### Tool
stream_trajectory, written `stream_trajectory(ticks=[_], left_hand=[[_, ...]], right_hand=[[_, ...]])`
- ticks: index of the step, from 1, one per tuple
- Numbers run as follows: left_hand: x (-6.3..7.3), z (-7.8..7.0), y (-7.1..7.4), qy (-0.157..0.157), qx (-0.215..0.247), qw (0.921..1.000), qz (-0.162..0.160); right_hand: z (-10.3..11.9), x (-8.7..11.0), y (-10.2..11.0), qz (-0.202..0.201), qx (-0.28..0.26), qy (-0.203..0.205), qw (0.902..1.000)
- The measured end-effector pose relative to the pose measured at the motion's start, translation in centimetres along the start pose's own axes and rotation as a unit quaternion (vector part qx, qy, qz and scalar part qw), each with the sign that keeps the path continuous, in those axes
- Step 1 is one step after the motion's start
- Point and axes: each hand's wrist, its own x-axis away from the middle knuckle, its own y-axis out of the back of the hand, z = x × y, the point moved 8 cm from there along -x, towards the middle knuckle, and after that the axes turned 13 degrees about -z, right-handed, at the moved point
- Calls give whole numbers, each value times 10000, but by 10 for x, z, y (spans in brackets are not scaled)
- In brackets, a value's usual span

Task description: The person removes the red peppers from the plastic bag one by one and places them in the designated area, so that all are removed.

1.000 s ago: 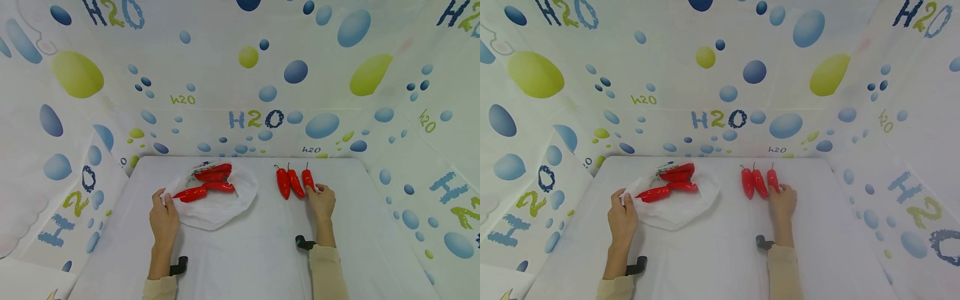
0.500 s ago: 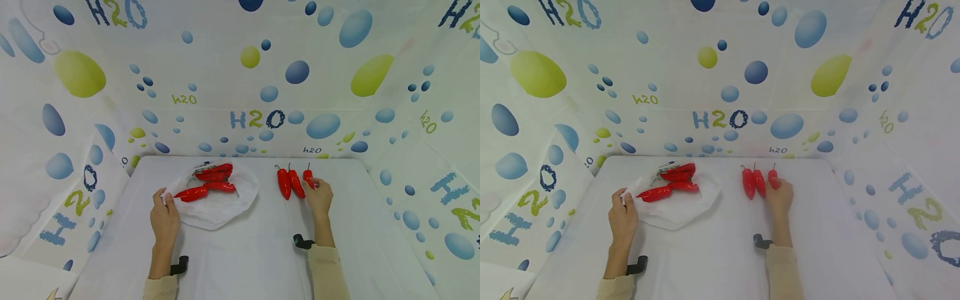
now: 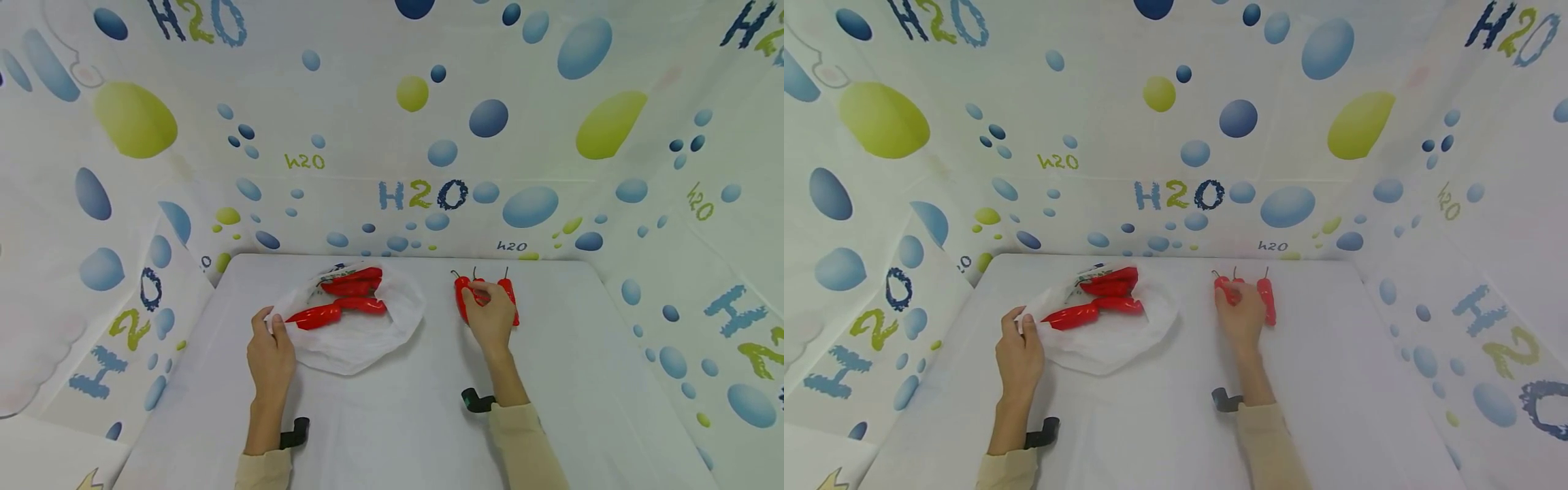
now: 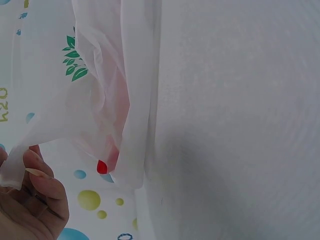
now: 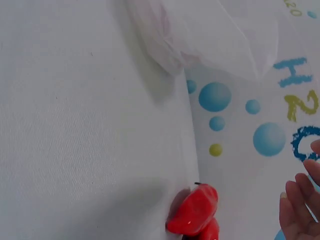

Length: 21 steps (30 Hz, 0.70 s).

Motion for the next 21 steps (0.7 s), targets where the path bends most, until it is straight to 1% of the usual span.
stream_trajectory(ticks=[4, 8, 12, 17, 21], left_hand=[[0, 1, 0, 0, -12, 10000, -22], [0, 0, 1, -44, 21, 10000, -56], [0, 1, 1, -15, 18, 10000, -38], [0, 2, 1, 7, 13, 10000, -32], [-1, 3, 1, -29, 4, 10000, -34]], right_hand=[[16, 9, -8, 134, -159, 305, 9993], [29, 22, -17, 376, -258, 427, 9980], [39, 34, -26, 613, -373, 563, 9958], [52, 47, -36, 718, -434, 856, 9928], [59, 55, -43, 813, -511, 934, 9910]])
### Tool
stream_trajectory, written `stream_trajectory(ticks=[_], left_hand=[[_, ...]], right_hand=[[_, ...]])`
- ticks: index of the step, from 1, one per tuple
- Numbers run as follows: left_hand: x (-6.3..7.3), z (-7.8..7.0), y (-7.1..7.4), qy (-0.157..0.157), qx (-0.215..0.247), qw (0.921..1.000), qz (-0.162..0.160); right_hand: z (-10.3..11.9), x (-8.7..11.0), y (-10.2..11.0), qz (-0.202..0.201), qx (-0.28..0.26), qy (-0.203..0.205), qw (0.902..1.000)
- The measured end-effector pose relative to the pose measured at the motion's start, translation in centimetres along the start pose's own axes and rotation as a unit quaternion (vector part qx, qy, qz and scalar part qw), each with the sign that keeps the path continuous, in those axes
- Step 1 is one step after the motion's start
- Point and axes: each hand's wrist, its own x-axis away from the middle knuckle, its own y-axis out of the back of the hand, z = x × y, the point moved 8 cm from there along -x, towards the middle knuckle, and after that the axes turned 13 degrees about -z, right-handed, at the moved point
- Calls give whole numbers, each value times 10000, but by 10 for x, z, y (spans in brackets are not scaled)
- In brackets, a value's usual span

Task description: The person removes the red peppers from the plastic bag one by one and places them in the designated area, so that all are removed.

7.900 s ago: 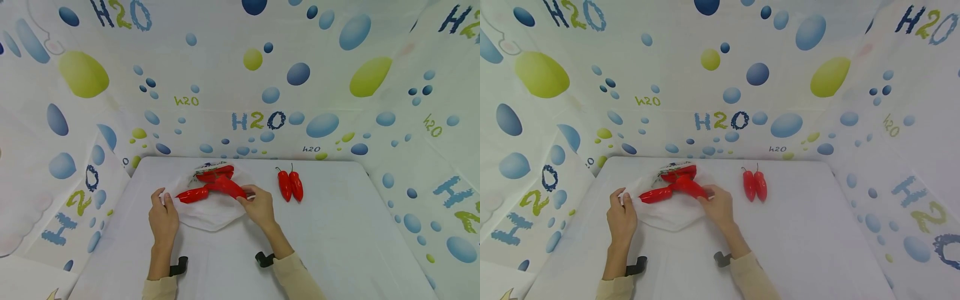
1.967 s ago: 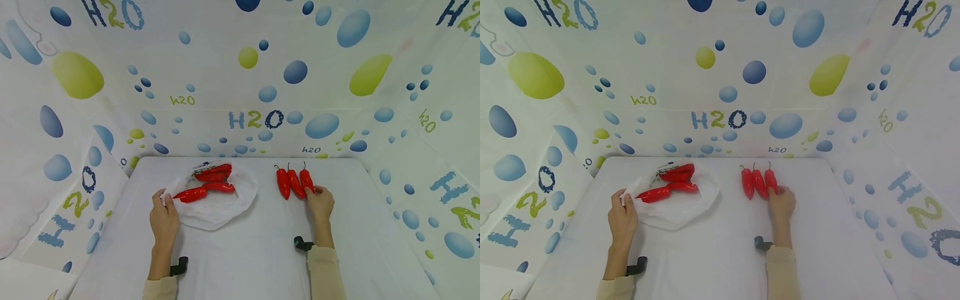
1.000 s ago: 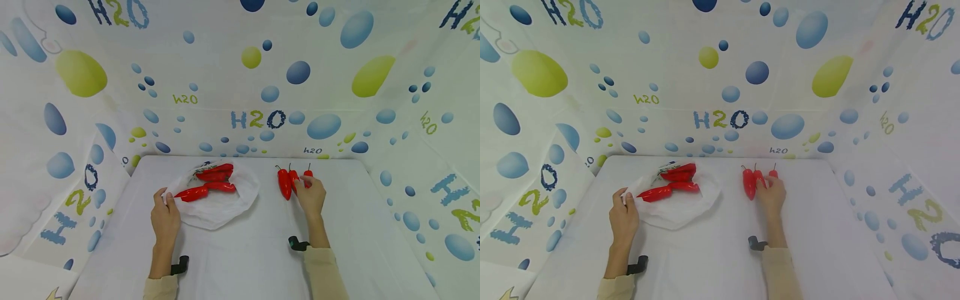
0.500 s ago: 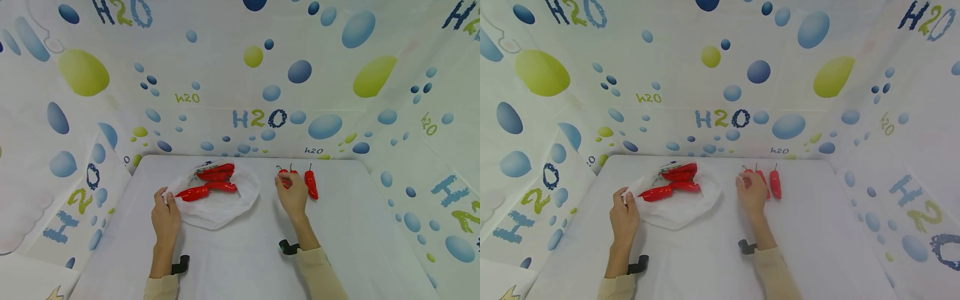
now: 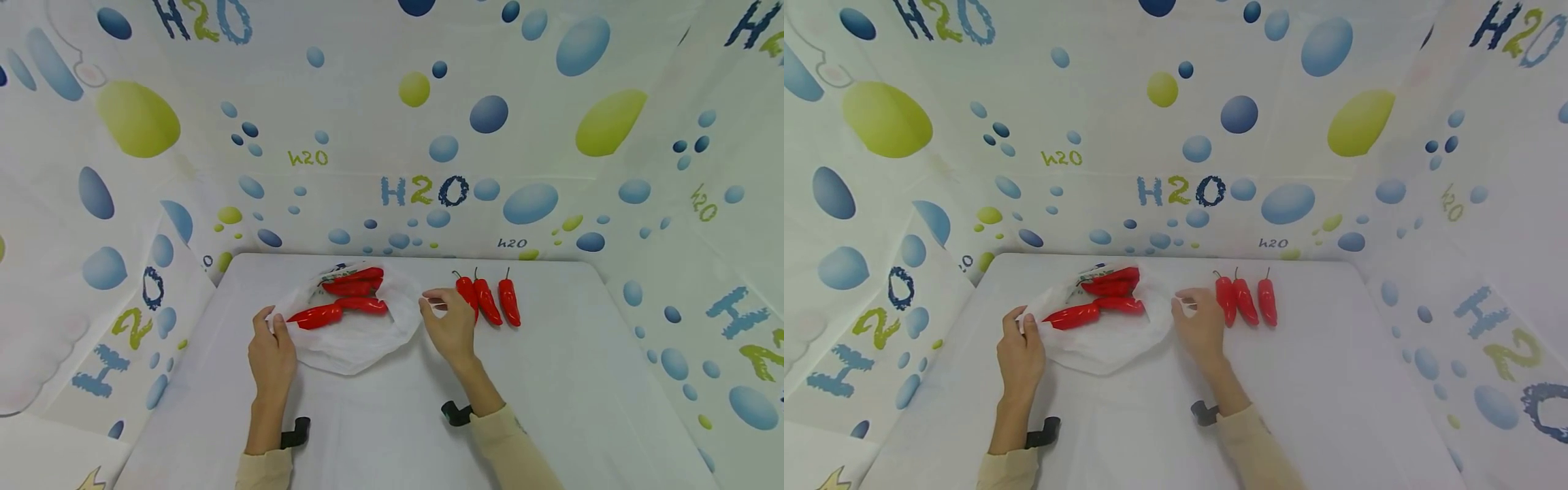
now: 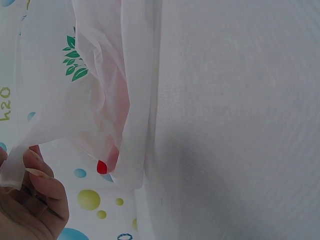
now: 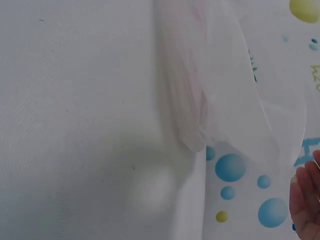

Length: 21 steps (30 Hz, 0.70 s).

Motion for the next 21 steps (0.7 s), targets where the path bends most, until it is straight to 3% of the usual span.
stream_trajectory(ticks=[21], left_hand=[[0, -2, 0, -170, 51, 9998, -66]], right_hand=[[21, 29, -59, 1267, 17, 690, 9895]])
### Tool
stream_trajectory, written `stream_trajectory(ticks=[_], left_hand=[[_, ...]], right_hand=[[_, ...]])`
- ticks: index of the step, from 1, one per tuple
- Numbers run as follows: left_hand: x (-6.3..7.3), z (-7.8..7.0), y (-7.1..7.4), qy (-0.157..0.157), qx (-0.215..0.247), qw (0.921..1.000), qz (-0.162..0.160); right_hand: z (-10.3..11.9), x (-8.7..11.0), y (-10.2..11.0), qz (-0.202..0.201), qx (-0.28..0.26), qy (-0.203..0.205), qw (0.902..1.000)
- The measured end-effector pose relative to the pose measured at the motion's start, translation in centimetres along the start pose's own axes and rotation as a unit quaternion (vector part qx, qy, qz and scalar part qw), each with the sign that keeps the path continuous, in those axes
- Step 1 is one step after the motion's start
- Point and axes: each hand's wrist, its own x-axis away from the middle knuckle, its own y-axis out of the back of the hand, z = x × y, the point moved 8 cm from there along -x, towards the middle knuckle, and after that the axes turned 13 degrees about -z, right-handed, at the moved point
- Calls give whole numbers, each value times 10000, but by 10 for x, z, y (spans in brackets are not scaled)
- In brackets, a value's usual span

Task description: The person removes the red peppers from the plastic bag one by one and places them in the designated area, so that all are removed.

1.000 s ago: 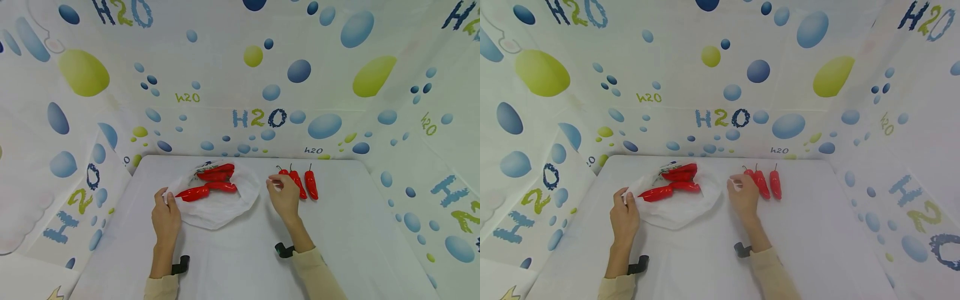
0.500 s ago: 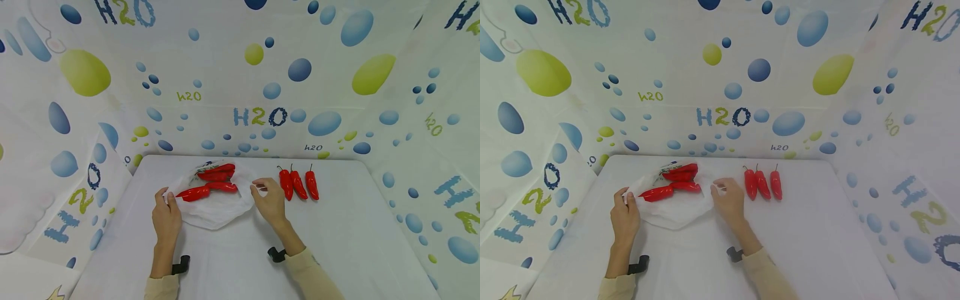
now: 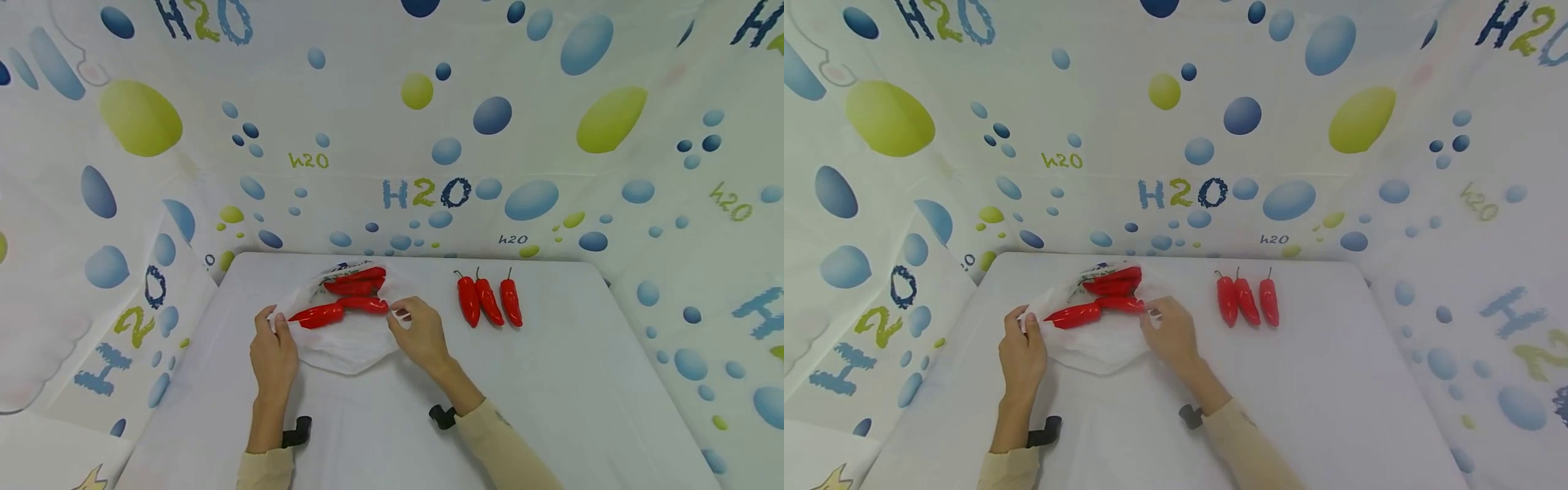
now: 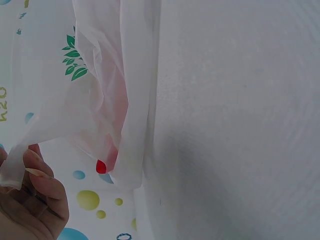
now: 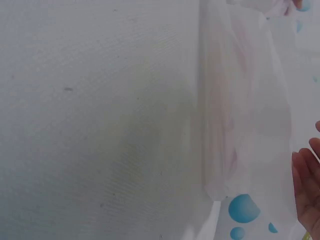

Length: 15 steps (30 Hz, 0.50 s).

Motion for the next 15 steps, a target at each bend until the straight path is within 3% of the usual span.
stream_trajectory(ticks=[9, 15], left_hand=[[0, 3, -1, 65, -22, 10000, 34], [0, 3, -1, 58, -18, 10000, 29]], right_hand=[[-9, 3, -25, 622, 454, -210, 9968], [-12, 2, -37, 882, 596, -55, 9943]])
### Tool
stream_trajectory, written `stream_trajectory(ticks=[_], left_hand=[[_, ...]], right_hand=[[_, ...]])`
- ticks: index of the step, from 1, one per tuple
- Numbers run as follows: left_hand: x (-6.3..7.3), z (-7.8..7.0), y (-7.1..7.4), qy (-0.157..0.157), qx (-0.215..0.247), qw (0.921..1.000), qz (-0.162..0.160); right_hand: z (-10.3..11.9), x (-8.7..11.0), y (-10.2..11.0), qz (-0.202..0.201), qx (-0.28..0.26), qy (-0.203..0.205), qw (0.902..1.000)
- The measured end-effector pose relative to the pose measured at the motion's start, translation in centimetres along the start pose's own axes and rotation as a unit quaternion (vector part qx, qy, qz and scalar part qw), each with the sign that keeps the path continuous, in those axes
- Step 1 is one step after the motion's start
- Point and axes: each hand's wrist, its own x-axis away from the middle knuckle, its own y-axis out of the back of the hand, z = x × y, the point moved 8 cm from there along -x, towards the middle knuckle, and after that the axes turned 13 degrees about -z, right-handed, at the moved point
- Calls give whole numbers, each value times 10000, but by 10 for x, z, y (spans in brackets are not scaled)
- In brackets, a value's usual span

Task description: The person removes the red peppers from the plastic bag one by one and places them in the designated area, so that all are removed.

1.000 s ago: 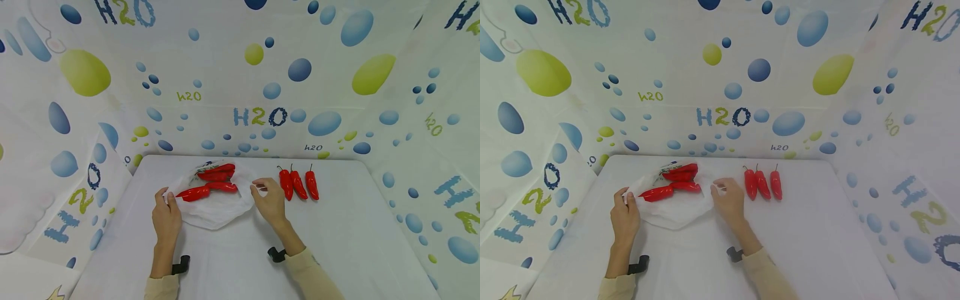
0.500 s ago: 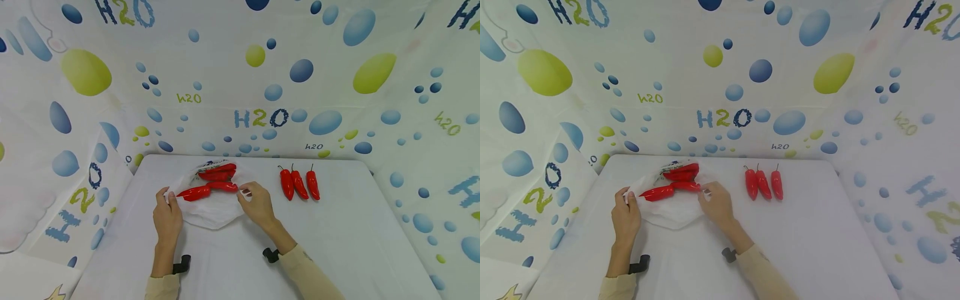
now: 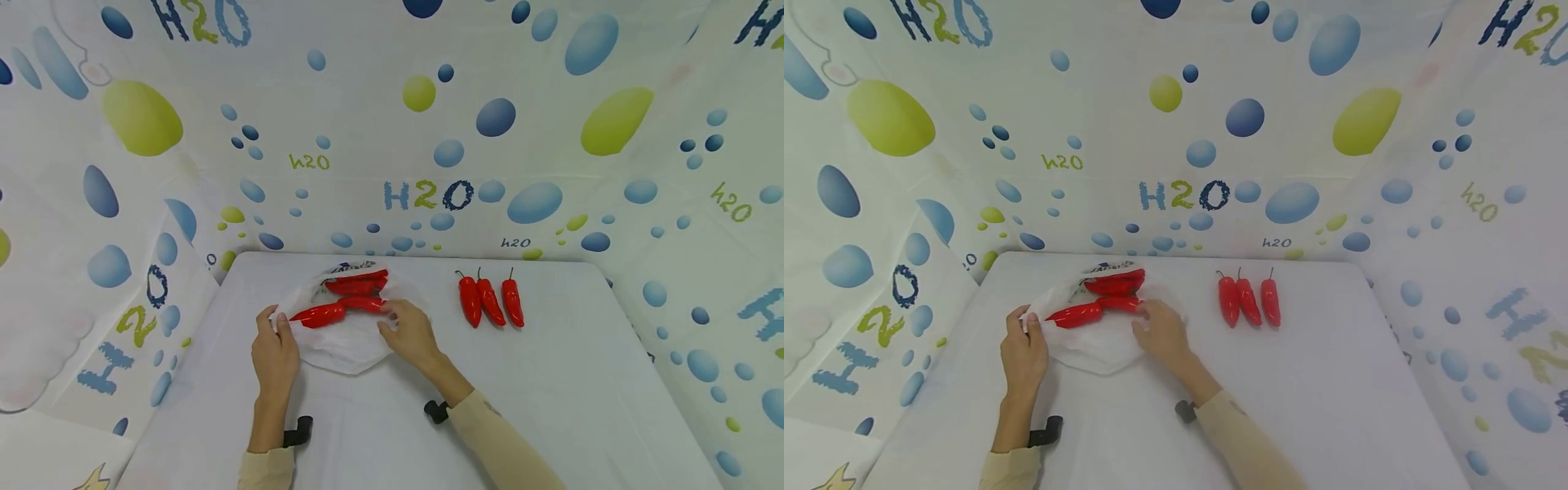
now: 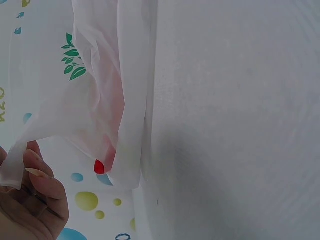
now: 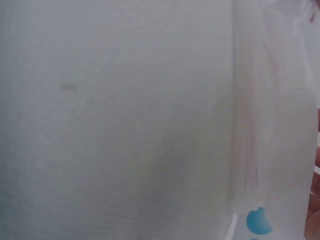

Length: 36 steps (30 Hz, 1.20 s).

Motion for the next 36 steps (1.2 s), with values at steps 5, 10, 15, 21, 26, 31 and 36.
stream_trajectory(ticks=[5, 10, 15, 21, 26, 31, 36], left_hand=[[0, -1, 0, 9, -18, 10000, 6], [0, -1, 0, 20, -43, 10000, 34], [0, -1, 0, -40, -7, 10000, -17], [-1, -1, 1, -44, 15, 10000, -42], [-1, 0, 1, 8, 12, 10000, -1], [-1, 1, 1, 20, 44, 10000, -12], [-1, 1, 2, 6, 86, 10000, -41]], right_hand=[[-3, -2, -7, 168, 73, 39, 9998], [-6, -4, -11, 176, 232, 27, 9996], [-8, -7, -11, 63, 417, 102, 9991], [-10, -10, -11, 105, 361, -141, 9992], [-12, -10, -14, 202, 473, -149, 9986], [-13, -10, -17, 286, 579, -79, 9979], [-18, -9, -22, 454, 720, -190, 9962]])
